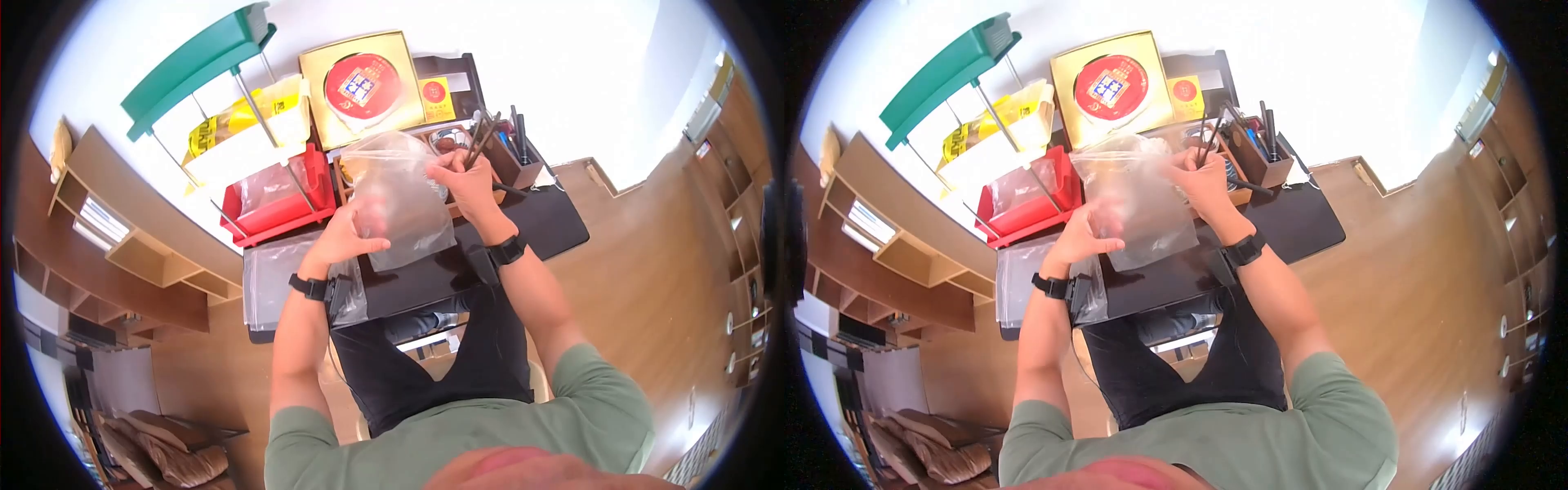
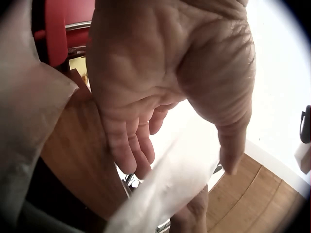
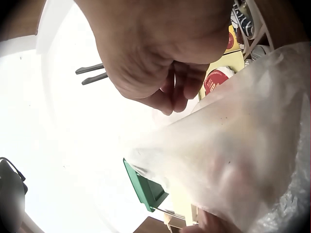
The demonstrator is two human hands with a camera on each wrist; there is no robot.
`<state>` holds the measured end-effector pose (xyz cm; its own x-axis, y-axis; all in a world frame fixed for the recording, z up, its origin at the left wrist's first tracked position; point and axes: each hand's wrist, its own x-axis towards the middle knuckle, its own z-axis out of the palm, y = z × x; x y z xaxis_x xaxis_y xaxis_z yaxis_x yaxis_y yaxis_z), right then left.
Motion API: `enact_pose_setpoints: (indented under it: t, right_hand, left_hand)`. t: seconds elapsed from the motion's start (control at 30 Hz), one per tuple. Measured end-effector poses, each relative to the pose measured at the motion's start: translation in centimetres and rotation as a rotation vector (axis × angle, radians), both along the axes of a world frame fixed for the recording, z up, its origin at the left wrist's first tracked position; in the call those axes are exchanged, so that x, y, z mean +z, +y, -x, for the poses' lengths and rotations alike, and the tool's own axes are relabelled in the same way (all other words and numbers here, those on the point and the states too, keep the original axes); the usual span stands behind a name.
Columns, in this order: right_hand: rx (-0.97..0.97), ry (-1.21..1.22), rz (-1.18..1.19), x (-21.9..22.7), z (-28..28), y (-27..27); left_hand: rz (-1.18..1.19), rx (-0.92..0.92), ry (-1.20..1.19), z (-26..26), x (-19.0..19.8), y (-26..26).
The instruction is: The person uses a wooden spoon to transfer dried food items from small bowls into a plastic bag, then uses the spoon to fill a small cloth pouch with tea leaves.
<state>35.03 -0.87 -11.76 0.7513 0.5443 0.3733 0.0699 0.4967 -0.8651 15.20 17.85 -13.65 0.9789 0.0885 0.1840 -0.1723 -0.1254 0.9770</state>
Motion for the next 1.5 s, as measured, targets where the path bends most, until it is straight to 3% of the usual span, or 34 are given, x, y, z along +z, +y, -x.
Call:
enact_pose_setpoints:
  t: [0.03,0.07,0.2,0.23,0.4,0.5,0.57,0.6,0.7,0.73,0.87,1.03,1.1,1.3,1.5]
  right_hand:
    - [0.049,0.017,-0.017,0.1,-0.3,-0.1]
    - [0.041,-0.021,0.014,-0.2,-1.1,-0.1]
    - [0.001,-0.072,0.101,2.6,-1.2,-1.5]
    - [0.026,-0.048,0.011,2.7,-1.3,-1.3]
    - [0.119,0.037,0.019,2.2,-2.5,-1.0]
    - [0.233,-0.039,0.129,1.8,-3.0,-0.7]
    - [0.270,-0.066,0.171,1.3,-3.6,0.0]
    - [0.302,-0.083,0.216,0.9,-3.7,0.4]
    - [0.277,-0.190,0.262,0.0,-3.8,1.5]
    - [0.372,-0.176,0.231,-0.1,-4.0,1.6]
    - [0.402,-0.206,0.151,-1.4,-3.8,1.9]
    - [0.388,-0.098,0.068,-2.0,-2.4,1.1]
    - [0.399,-0.113,0.047,-1.9,-2.8,1.0]
    - [0.435,-0.038,-0.049,-2.8,-2.8,1.0]
    - [0.424,-0.034,-0.011,-3.3,-3.3,0.9]
  left_hand:
    - [-0.047,0.020,0.139,0.0,-0.1,0.2]
    - [-0.077,0.055,0.029,-0.2,-0.4,0.0]
    - [-0.131,0.032,0.095,0.4,0.6,0.0]
    - [-0.121,0.048,0.109,0.4,0.4,0.2]
    - [-0.227,-0.083,0.155,1.0,0.2,0.2]
    - [-0.273,-0.120,0.187,1.2,0.5,0.7]
    - [-0.050,0.104,-0.151,0.5,0.7,0.4]
    - [0.047,0.159,-0.209,0.3,0.4,0.8]
    - [-0.011,0.239,-0.257,0.2,-0.2,1.5]
    - [-0.036,0.275,-0.275,0.0,-0.4,1.8]
    - [-0.184,0.244,-0.412,-1.0,-1.6,2.5]
    - [-0.182,0.210,-0.321,-0.2,-0.4,1.6]
    - [-0.308,0.213,-0.326,-0.4,0.2,2.0]
    - [-0.204,0.253,-0.425,-0.2,1.2,2.4]
    - [-0.530,0.344,-0.406,-0.3,6.5,0.0]
